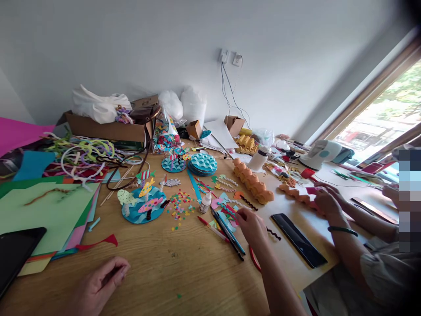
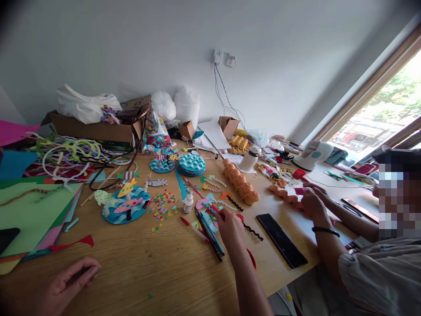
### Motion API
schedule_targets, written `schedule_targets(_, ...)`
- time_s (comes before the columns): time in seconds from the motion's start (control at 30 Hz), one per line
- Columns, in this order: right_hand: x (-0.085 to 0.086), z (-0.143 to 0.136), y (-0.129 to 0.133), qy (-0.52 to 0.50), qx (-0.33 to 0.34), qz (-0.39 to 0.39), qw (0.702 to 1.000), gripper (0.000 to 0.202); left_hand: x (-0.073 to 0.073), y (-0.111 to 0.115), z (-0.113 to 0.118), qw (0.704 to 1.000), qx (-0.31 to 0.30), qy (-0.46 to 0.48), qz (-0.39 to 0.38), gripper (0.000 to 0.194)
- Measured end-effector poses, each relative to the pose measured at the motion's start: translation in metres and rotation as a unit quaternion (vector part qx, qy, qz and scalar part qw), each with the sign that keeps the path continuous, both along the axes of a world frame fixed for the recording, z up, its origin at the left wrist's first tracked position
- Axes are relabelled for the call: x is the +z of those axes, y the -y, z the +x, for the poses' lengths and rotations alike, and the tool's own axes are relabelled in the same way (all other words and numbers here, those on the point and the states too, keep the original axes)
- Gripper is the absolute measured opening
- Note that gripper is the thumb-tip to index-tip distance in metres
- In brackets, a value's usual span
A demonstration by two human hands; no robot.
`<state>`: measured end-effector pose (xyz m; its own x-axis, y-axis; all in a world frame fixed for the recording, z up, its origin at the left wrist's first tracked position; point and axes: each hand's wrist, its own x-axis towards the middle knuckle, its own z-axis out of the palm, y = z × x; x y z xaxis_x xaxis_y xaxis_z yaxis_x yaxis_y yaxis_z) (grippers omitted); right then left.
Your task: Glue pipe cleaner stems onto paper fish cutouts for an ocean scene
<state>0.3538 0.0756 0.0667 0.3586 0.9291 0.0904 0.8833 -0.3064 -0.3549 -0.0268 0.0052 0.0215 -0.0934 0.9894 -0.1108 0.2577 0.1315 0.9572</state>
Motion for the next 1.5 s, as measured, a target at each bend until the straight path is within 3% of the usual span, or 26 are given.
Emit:
schedule_targets(0.07,0.006,-0.015,0.012,-0.084,0.056,0.029,0.995,0.020,0.004,0.001,-0.002,0.996,0.047,0.070,-0.027,0.042)
schedule_targets(0.13,0.009,-0.037,0.024,-0.235,0.123,0.008,0.964,0.018,0.013,0.001,-0.002,0.981,0.105,0.153,-0.051,0.046)
schedule_targets(0.27,0.006,-0.088,0.036,-0.520,0.187,-0.089,0.828,0.020,0.038,-0.005,0.002,0.936,0.182,0.293,-0.071,0.048)
schedule_targets(0.37,0.001,-0.120,0.033,-0.638,0.169,-0.095,0.745,0.029,0.049,-0.015,0.005,0.911,0.201,0.353,-0.072,0.042)
schedule_targets(0.47,-0.006,-0.144,0.021,-0.735,0.123,-0.114,0.657,0.038,0.048,-0.030,0.005,0.903,0.214,0.367,-0.067,0.034)
schedule_targets(0.57,-0.013,-0.162,0.007,-0.779,0.081,-0.120,0.610,0.041,0.041,-0.044,0.004,0.901,0.221,0.366,-0.070,0.036)
schedule_targets(0.87,-0.024,-0.184,-0.015,-0.813,0.023,-0.102,0.573,0.047,0.034,-0.064,-0.002,0.925,0.205,0.312,-0.070,0.046)
schedule_targets(1.17,-0.027,-0.185,-0.027,-0.794,0.028,-0.112,0.597,0.044,0.016,-0.072,-0.013,0.967,0.095,0.224,-0.073,0.062)
schedule_targets(1.5,-0.035,-0.176,-0.035,-0.767,0.063,-0.134,0.625,0.041,0.017,-0.067,-0.014,0.968,0.082,0.223,-0.076,0.064)
